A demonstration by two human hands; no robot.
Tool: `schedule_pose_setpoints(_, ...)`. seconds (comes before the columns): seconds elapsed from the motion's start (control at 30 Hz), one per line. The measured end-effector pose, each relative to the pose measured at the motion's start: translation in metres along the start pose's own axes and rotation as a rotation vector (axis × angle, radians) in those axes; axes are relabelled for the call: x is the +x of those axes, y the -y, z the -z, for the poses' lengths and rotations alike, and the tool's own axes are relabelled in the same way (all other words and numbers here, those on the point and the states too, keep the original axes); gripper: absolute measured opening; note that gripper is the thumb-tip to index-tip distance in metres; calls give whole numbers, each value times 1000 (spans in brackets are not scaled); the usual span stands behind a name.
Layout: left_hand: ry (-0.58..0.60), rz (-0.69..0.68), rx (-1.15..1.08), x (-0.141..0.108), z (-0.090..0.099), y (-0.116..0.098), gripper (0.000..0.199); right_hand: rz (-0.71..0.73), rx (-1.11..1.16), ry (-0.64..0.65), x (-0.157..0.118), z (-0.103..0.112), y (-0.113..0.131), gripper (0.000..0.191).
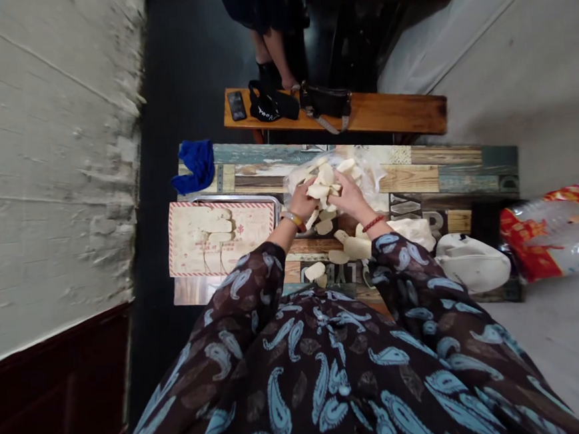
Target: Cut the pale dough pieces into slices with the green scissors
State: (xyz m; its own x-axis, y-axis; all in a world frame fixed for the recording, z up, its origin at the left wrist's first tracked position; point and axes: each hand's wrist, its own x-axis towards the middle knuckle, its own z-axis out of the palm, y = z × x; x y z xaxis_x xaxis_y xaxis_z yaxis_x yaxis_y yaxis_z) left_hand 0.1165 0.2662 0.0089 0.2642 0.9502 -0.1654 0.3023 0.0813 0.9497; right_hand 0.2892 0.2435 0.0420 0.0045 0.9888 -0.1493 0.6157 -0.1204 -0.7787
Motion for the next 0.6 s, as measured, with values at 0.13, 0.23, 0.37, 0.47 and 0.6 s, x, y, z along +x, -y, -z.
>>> schedule_pose_setpoints(0.13,11,69,76,0,21,3,58,61,-123,82,8,8,-7,77)
schedule_pose_setpoints(0.23,-42,46,109,-29,44,5,55,148,-167,74,-15,11,-10,73)
schedule_pose_setpoints(0.37,-90,55,101,-64,57,6,51,189,-279,111,-41,-1,-7,68)
schedule_pose_setpoints(0.47,-44,97,132,-76,51,7,48,131,-349,169,-34,-14,-2,62)
schedule_pose_setpoints(0.6,-72,129,285,-92,43,9,39,166,-335,206,-15,-6,2,61)
